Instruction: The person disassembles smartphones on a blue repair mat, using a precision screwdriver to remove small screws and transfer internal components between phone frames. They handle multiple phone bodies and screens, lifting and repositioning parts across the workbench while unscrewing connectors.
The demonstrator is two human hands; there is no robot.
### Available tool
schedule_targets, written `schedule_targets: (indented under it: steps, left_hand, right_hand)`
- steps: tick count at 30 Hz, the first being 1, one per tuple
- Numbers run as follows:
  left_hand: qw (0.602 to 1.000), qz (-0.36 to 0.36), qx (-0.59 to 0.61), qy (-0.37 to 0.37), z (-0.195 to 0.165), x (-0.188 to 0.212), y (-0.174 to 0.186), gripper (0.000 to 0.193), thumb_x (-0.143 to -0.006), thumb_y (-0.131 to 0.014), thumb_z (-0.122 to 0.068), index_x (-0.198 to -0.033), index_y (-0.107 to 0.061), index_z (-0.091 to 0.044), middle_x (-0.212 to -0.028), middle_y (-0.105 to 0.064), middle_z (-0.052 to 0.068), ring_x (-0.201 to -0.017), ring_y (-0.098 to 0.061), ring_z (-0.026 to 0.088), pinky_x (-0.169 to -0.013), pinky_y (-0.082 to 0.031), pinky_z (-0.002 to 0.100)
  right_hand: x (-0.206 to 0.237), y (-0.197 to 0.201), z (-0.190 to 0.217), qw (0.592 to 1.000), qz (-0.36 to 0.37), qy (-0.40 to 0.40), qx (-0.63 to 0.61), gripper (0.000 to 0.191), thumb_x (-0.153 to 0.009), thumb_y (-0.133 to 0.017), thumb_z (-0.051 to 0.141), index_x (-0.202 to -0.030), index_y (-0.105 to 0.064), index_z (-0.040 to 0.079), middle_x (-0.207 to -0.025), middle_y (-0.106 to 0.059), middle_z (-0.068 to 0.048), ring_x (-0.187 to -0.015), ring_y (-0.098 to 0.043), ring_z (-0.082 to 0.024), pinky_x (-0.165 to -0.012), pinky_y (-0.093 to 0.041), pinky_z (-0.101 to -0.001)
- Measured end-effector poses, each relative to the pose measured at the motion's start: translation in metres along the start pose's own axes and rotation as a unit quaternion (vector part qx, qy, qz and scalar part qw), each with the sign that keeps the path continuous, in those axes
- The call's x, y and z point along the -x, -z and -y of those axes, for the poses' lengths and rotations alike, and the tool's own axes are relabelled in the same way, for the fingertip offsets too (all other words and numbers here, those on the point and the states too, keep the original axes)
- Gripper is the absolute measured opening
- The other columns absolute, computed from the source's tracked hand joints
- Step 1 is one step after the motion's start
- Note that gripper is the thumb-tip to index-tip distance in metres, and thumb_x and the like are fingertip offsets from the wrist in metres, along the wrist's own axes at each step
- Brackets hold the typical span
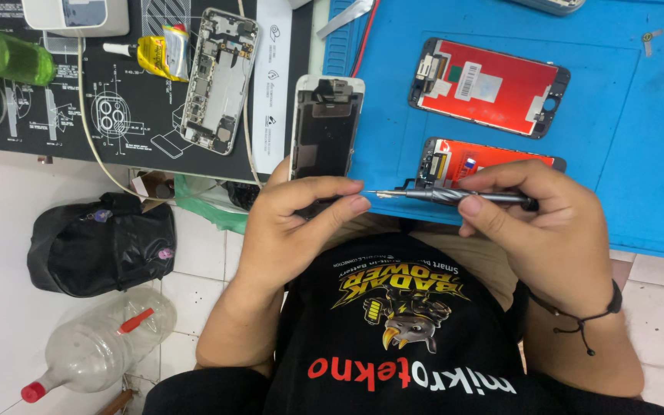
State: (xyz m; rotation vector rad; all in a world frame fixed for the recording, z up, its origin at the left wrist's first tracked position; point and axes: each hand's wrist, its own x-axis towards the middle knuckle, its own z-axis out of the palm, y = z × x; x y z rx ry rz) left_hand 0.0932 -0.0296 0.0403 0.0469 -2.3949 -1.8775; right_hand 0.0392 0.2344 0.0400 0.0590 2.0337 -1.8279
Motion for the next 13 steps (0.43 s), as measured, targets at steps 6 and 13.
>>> schedule_targets:
  steps: [6, 13]
  left_hand:
    - [0.999, 0.008, -0.028, -0.012, -0.005, -0.007, -0.001, 0.015, -0.09, -0.083, -0.006, -0.103, -0.077, -0.003, -0.111, -0.069, 0.01, -0.104, -0.07, 0.019, -0.092, -0.054, 0.029]
    - [0.984, -0.015, -0.175, -0.002, -0.017, -0.025, -0.005, 0.011, -0.087, -0.085, -0.013, -0.094, -0.08, -0.006, -0.102, -0.068, 0.008, -0.081, -0.07, 0.02, -0.074, -0.054, 0.029]
  right_hand:
    - [-0.004, -0.003, -0.002, 1.0, 0.008, 0.022, -0.002, 0.02, -0.091, -0.074, -0.002, -0.11, -0.069, -0.005, -0.101, -0.073, -0.012, -0.081, -0.071, -0.015, -0.071, -0.058, -0.0255]
    - [-0.001, 0.007, -0.007, 0.997, -0.034, 0.068, 0.01, 0.019, -0.095, -0.074, 0.0, -0.112, -0.067, -0.004, -0.107, -0.073, -0.014, -0.086, -0.072, -0.016, -0.077, -0.06, -0.0264]
